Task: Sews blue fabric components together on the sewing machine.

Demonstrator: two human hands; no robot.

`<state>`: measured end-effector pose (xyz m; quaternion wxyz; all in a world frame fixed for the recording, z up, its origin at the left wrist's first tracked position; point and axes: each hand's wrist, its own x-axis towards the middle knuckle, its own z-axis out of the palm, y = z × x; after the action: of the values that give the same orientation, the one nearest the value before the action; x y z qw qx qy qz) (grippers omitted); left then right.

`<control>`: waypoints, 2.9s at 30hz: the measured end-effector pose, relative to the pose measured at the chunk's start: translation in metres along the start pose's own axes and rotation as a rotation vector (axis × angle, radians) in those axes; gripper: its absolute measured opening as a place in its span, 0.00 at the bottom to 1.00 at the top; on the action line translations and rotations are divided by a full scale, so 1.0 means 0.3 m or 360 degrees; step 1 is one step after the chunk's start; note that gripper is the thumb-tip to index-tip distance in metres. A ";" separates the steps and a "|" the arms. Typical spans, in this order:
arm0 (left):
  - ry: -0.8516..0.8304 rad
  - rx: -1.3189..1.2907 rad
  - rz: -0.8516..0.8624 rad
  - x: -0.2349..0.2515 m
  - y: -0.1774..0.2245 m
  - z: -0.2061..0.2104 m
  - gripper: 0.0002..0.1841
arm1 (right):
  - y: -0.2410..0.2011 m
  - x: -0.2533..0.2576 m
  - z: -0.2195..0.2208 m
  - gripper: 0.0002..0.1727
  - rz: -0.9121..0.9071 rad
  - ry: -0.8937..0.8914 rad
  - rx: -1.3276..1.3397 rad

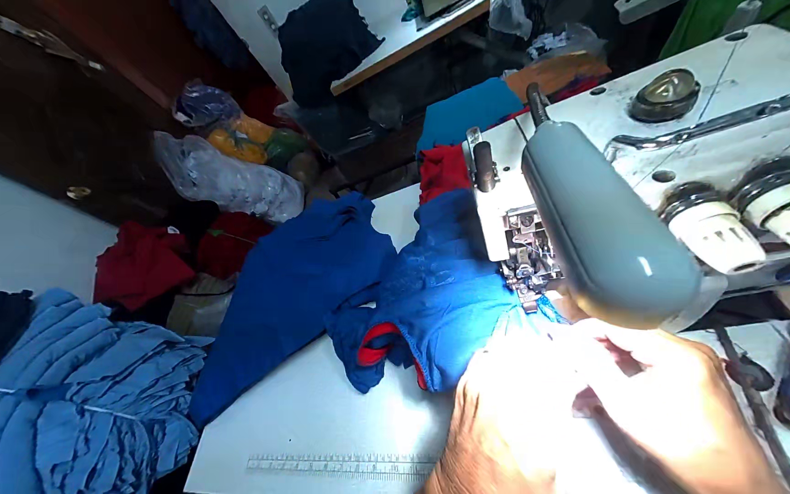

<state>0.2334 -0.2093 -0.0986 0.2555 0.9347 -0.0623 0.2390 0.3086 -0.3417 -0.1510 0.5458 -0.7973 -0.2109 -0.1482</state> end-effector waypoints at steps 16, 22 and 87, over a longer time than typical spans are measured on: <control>-0.0213 -0.0046 0.0090 0.054 -0.158 -0.058 0.08 | -0.013 -0.027 0.030 0.16 -0.0057 0.0082 0.0187; -0.0123 -0.0190 0.0068 0.027 -0.139 -0.067 0.04 | -0.003 0.027 -0.005 0.10 -0.0347 -0.0126 0.0028; 0.0120 0.0074 0.0569 -0.093 -0.093 0.005 0.08 | -0.054 -0.085 -0.088 0.14 0.0409 -0.0350 0.1206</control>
<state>0.2162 -0.1861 -0.1256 0.1894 0.9048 -0.2122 0.3168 0.2783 -0.3657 -0.1403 0.7890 -0.5708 -0.2062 0.0954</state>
